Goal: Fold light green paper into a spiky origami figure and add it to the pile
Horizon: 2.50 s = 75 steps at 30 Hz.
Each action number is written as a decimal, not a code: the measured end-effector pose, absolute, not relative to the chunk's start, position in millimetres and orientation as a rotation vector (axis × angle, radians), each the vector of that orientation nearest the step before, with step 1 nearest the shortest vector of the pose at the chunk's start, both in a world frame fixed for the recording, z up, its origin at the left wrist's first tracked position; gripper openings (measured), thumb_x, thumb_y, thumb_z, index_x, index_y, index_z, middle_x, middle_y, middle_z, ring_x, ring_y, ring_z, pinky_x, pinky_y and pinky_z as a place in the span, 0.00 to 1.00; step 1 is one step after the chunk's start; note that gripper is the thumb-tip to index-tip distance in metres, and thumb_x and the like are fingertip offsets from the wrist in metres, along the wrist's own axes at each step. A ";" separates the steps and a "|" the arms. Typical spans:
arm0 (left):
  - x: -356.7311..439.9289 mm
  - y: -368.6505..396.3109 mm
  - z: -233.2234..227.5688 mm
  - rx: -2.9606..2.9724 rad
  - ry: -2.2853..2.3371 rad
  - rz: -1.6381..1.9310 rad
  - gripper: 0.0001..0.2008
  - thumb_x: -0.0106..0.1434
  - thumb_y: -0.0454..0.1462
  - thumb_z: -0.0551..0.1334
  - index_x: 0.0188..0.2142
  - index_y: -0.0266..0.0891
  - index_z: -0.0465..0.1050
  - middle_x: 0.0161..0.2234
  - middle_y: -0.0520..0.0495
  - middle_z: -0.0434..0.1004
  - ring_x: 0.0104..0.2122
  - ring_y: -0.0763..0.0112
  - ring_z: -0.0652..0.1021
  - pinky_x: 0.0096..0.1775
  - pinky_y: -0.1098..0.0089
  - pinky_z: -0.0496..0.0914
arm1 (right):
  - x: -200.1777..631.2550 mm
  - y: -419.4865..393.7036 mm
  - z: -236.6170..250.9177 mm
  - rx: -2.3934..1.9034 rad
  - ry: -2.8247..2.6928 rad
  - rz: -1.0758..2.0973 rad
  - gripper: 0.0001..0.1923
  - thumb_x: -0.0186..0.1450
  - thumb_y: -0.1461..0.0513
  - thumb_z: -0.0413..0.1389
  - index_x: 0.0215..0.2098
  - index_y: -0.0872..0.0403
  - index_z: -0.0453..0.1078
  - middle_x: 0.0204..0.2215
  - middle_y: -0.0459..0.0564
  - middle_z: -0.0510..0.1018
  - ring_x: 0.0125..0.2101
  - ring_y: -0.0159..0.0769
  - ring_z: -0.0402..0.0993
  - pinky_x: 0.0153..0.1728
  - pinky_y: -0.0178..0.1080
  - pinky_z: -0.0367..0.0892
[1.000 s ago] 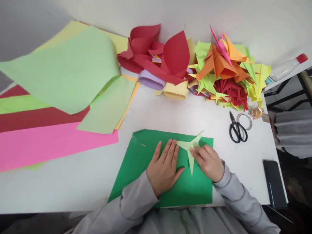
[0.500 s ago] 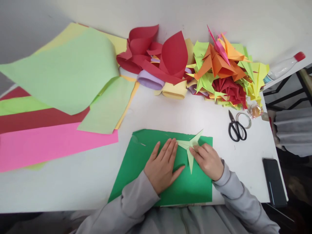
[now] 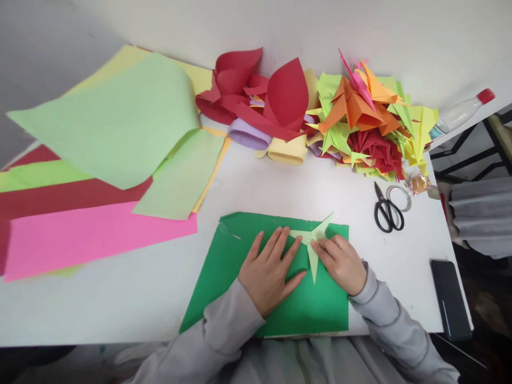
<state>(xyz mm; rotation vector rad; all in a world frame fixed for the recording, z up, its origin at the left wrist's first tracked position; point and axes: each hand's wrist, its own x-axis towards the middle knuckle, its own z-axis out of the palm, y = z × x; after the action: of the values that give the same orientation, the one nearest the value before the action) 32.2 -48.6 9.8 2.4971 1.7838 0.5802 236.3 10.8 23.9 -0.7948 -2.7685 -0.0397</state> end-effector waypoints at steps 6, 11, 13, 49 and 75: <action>34.5 -49.3 9.7 2.526 1.811 0.586 0.27 0.65 0.49 0.53 0.57 0.35 0.69 0.57 0.29 0.69 0.55 0.48 0.72 0.55 0.49 0.60 | 234.8 10.8 23.2 -0.801 -2.734 -0.065 0.12 0.69 0.69 0.50 0.47 0.60 0.73 0.37 0.57 0.77 0.31 0.38 0.65 0.31 0.42 0.68; 35.8 -49.6 7.0 2.532 1.821 0.579 0.30 0.64 0.50 0.53 0.56 0.29 0.68 0.56 0.29 0.70 0.55 0.48 0.72 0.56 0.51 0.59 | 234.3 10.6 22.7 -0.802 -2.723 -0.081 0.11 0.69 0.69 0.50 0.46 0.61 0.73 0.36 0.57 0.78 0.30 0.38 0.65 0.30 0.42 0.68; 35.7 -49.4 6.0 2.519 1.828 0.580 0.31 0.65 0.50 0.52 0.56 0.26 0.68 0.57 0.29 0.70 0.55 0.48 0.72 0.57 0.51 0.58 | 234.7 10.5 22.3 -0.812 -2.728 -0.084 0.11 0.69 0.69 0.51 0.46 0.60 0.73 0.36 0.56 0.78 0.30 0.38 0.65 0.31 0.42 0.68; 35.3 -45.9 0.7 2.655 1.616 0.664 0.25 0.65 0.41 0.54 0.58 0.28 0.65 0.56 0.33 0.70 0.56 0.51 0.69 0.58 0.54 0.60 | 231.7 11.6 24.6 -0.806 -2.715 -0.106 0.11 0.70 0.68 0.50 0.44 0.60 0.74 0.33 0.55 0.77 0.29 0.38 0.63 0.29 0.41 0.66; 58.0 -36.3 4.1 2.633 1.616 0.687 0.19 0.65 0.37 0.55 0.52 0.29 0.72 0.46 0.32 0.76 0.48 0.51 0.73 0.50 0.54 0.70 | 243.4 14.2 14.1 -0.889 -2.648 -0.127 0.07 0.67 0.68 0.53 0.39 0.61 0.74 0.25 0.51 0.72 0.28 0.36 0.65 0.29 0.40 0.64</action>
<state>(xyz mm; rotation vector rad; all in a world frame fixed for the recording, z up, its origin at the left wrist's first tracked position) 58.0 -36.3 4.1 2.6327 1.6157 0.6874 243.4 14.2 14.1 -0.8892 -2.6477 -0.1266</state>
